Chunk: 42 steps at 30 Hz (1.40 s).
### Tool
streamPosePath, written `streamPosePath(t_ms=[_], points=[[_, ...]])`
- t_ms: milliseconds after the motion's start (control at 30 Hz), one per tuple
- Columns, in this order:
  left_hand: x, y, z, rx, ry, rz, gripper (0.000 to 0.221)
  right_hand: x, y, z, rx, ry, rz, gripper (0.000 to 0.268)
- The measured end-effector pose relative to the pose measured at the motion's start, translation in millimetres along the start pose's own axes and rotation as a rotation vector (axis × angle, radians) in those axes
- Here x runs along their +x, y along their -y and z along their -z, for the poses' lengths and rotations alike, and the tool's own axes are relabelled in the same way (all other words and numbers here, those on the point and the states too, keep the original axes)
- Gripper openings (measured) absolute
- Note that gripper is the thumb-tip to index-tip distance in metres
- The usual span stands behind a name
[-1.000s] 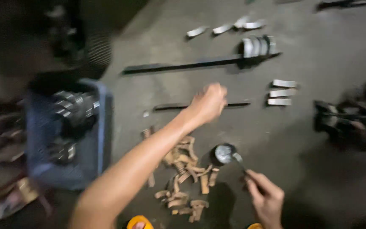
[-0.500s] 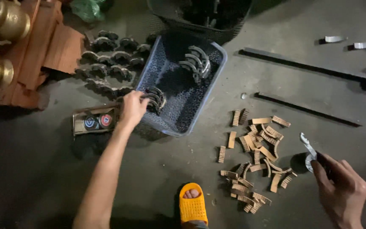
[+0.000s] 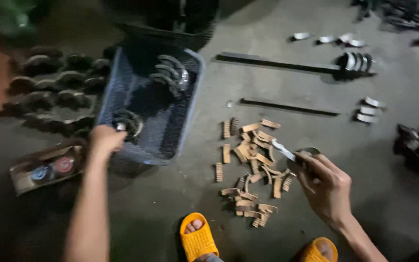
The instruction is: Applying a white lubricant or paste to metal bearing shells using a spoon and stacking them.
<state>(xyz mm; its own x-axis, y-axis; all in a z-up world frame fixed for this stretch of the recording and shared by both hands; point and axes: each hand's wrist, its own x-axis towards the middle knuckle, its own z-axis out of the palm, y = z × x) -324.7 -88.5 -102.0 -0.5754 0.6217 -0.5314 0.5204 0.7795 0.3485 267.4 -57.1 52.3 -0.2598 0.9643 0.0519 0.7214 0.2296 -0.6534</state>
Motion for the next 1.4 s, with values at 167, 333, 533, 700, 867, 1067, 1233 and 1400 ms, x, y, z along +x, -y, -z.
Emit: streamPosePath(t_ms=[167, 333, 533, 700, 867, 1067, 1233, 1400], points=[[-113.1, -36.8, 22.6, -0.874, 0.34, -0.061, 0.021, 6.7, -3.4, 11.4, 0.076, -0.052, 0.015, 0.028], [-229.7, -154.7, -67.9, -1.481, 0.569, -0.348, 0.04, 8.2, -17.1, 34.5, 0.15, -0.065, 0.014, 0.02], [-303.2, -245.2, -156.0, -1.286, 0.561, -0.606, 0.013, 5.0, -14.5, 88.2, 0.369, 0.127, -0.318, 0.022], [-348.1, -289.0, -143.2, -0.977, 0.461, -0.911, 0.024, -4.1, -22.2, 101.6, 0.493, 0.311, -0.352, 0.024], [-356.7, -290.1, -137.9, -0.873, 0.453, -0.87, 0.022, -5.8, -27.0, 90.3, 0.552, 0.428, -0.359, 0.023], [-362.2, -289.5, -140.0, -0.99, 0.566, -0.754, 0.025, -1.5, -22.7, 97.1, 0.491, 0.428, -0.389, 0.023], [-358.1, -285.5, -140.3, -1.042, 0.567, -0.736, 0.027, -9.0, -12.3, 109.6, 0.294, 0.301, -0.32, 0.021], [-356.4, -286.2, -135.8, -0.86, 0.43, -0.794, 0.023, -26.8, -3.9, 108.4, 0.18, 0.136, 0.039, 0.009]])
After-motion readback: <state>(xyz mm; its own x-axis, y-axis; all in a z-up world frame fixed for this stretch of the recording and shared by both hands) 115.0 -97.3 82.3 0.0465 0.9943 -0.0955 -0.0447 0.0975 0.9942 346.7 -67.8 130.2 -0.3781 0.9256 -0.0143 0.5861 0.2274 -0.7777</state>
